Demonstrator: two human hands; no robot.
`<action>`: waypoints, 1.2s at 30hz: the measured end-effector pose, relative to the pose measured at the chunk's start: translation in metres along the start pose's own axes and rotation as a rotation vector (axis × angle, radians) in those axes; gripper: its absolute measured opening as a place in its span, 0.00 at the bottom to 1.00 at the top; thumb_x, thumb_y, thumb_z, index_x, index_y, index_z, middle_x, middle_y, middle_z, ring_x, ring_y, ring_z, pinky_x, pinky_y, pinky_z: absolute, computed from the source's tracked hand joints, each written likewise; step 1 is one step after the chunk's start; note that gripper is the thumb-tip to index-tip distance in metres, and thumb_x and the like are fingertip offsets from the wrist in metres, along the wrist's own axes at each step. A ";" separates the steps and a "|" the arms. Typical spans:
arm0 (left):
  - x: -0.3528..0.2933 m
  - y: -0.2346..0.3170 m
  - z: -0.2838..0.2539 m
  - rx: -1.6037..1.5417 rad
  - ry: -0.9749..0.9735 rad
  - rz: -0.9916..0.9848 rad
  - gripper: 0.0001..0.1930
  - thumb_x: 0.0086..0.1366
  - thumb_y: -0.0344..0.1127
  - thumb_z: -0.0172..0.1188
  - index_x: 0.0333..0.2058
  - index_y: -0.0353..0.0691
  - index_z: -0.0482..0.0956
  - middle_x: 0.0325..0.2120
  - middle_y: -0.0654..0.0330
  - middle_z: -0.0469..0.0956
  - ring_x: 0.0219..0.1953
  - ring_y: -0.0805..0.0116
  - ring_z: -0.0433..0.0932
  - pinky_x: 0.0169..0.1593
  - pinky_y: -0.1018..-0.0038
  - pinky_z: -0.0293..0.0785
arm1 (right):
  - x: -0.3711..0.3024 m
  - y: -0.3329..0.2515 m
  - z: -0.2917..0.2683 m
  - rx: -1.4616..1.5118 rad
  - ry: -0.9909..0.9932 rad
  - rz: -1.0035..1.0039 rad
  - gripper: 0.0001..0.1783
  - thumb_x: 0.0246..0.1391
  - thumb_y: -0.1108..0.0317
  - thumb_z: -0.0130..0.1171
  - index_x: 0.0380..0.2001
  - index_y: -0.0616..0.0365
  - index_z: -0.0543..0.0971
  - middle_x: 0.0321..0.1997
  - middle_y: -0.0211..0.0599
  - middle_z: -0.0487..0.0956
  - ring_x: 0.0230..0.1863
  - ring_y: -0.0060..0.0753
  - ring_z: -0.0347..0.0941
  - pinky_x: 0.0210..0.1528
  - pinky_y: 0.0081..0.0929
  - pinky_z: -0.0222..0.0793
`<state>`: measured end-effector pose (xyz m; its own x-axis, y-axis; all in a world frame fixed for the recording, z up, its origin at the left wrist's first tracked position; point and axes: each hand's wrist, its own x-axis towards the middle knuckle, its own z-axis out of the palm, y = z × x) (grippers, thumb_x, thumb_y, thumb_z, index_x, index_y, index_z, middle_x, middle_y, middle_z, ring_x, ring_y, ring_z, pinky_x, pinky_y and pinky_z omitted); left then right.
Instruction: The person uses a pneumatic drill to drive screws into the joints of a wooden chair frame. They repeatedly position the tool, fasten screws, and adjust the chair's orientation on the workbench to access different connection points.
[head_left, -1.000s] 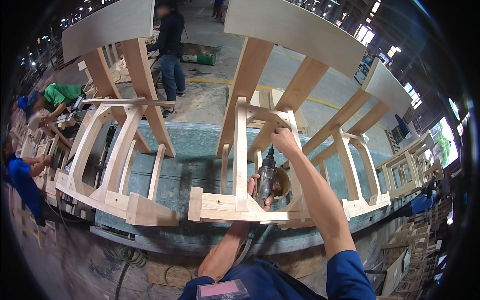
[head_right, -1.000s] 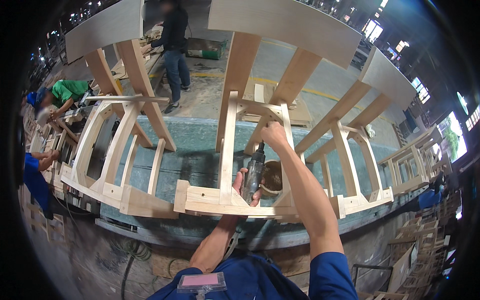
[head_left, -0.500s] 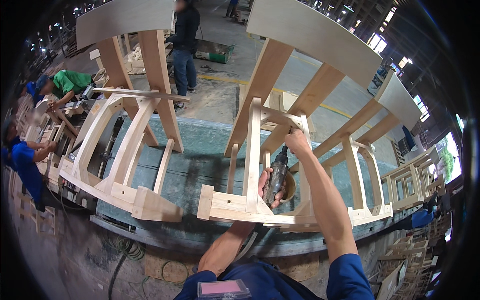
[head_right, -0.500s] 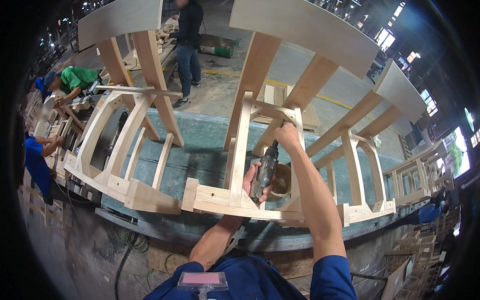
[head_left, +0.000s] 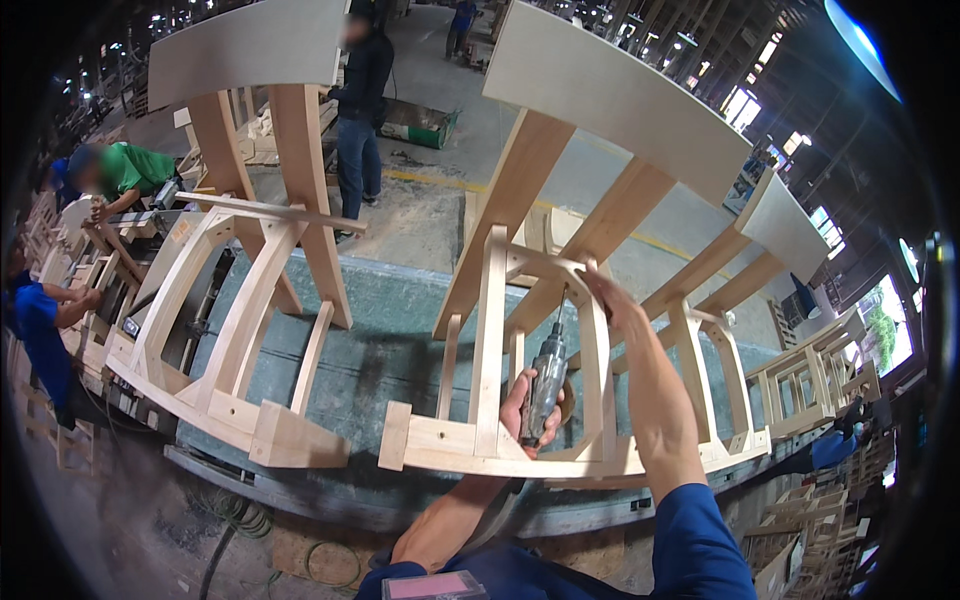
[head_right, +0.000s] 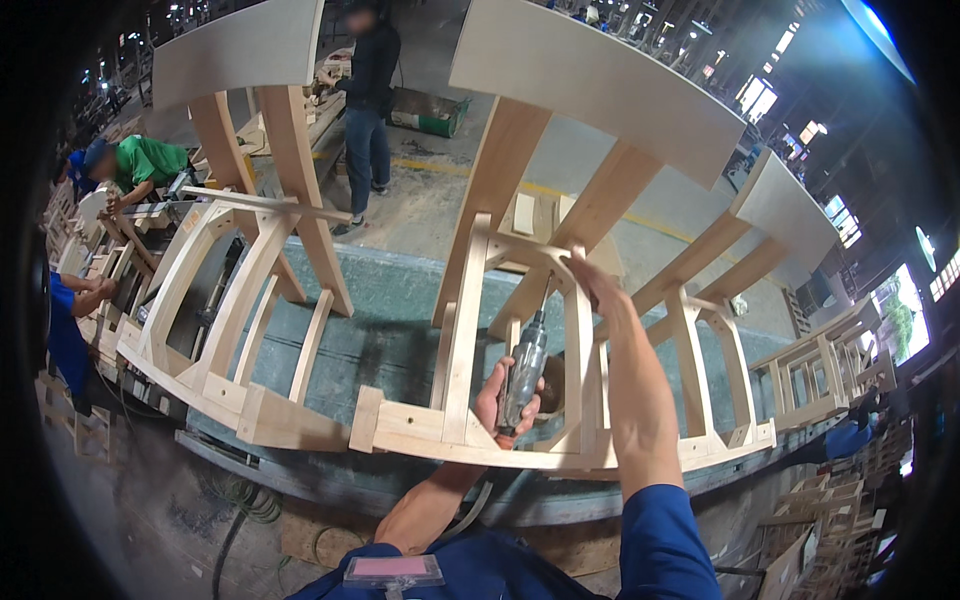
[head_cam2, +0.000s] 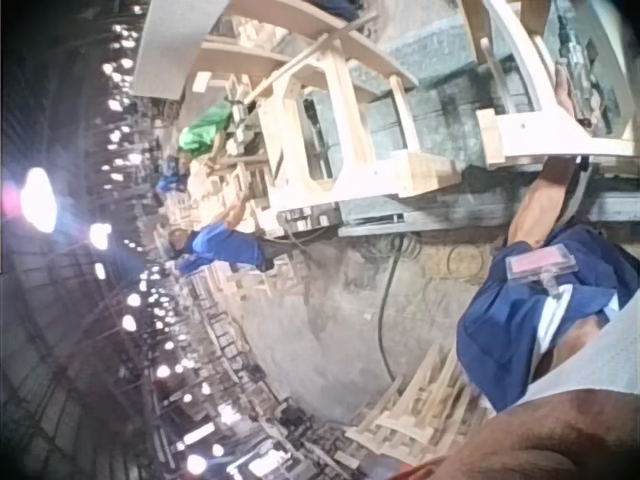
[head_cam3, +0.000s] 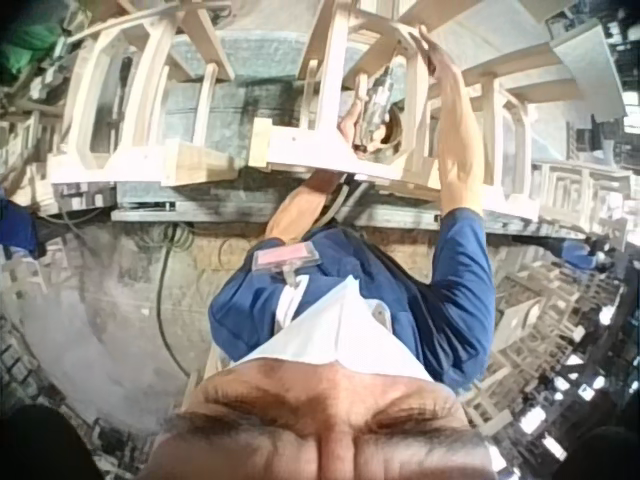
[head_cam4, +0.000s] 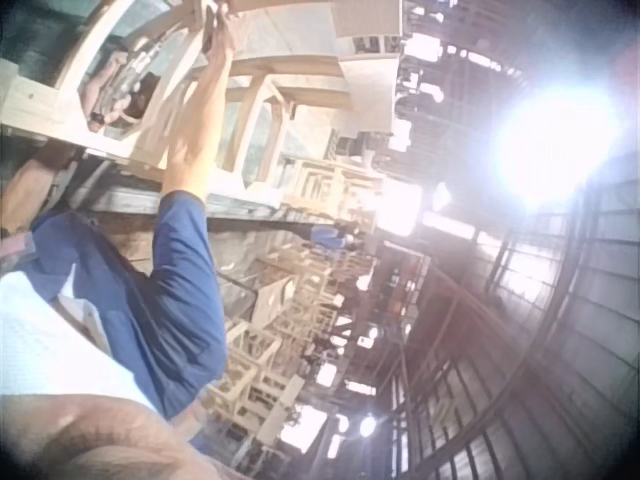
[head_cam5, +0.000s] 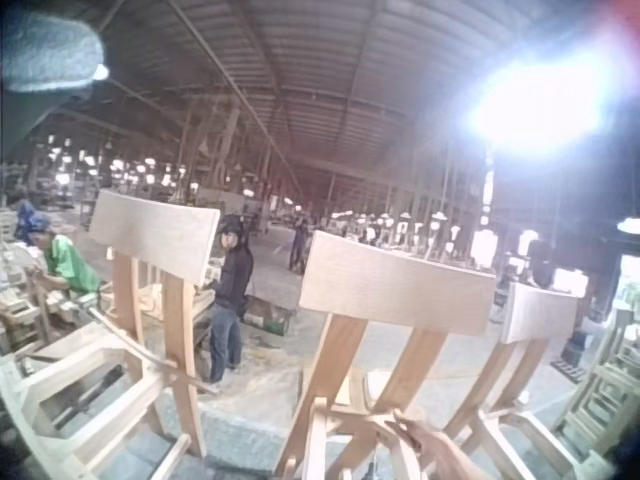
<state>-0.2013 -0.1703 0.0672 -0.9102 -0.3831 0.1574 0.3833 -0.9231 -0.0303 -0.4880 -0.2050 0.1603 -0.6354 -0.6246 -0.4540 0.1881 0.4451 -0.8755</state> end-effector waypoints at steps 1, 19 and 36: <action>-0.002 0.006 -0.004 0.013 0.008 0.012 0.13 0.74 0.53 0.42 0.49 0.57 0.65 0.40 0.42 0.71 0.24 0.61 0.75 0.15 0.74 0.72 | 0.004 0.002 0.011 0.061 -0.071 0.011 0.32 0.48 0.35 0.63 0.43 0.51 0.81 0.31 0.27 0.81 0.25 0.22 0.74 0.25 0.25 0.70; 0.009 -0.005 -0.013 0.059 0.020 0.042 0.13 0.73 0.52 0.43 0.49 0.57 0.64 0.41 0.43 0.70 0.27 0.57 0.75 0.15 0.70 0.74 | 0.016 0.024 0.031 0.326 -0.124 -0.154 0.29 0.43 0.43 0.62 0.41 0.54 0.78 0.22 0.34 0.76 0.13 0.27 0.69 0.14 0.24 0.67; 0.017 -0.007 -0.016 0.076 0.025 0.078 0.14 0.73 0.52 0.42 0.51 0.57 0.64 0.41 0.43 0.70 0.26 0.58 0.75 0.15 0.70 0.74 | 0.017 0.024 0.035 0.414 -0.177 -0.179 0.26 0.43 0.44 0.63 0.38 0.53 0.79 0.23 0.34 0.77 0.12 0.28 0.69 0.14 0.26 0.67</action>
<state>-0.2221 -0.1713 0.0547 -0.8802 -0.4556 0.1331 0.4635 -0.8855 0.0334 -0.4678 -0.2277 0.1254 -0.5547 -0.7835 -0.2801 0.3925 0.0504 -0.9184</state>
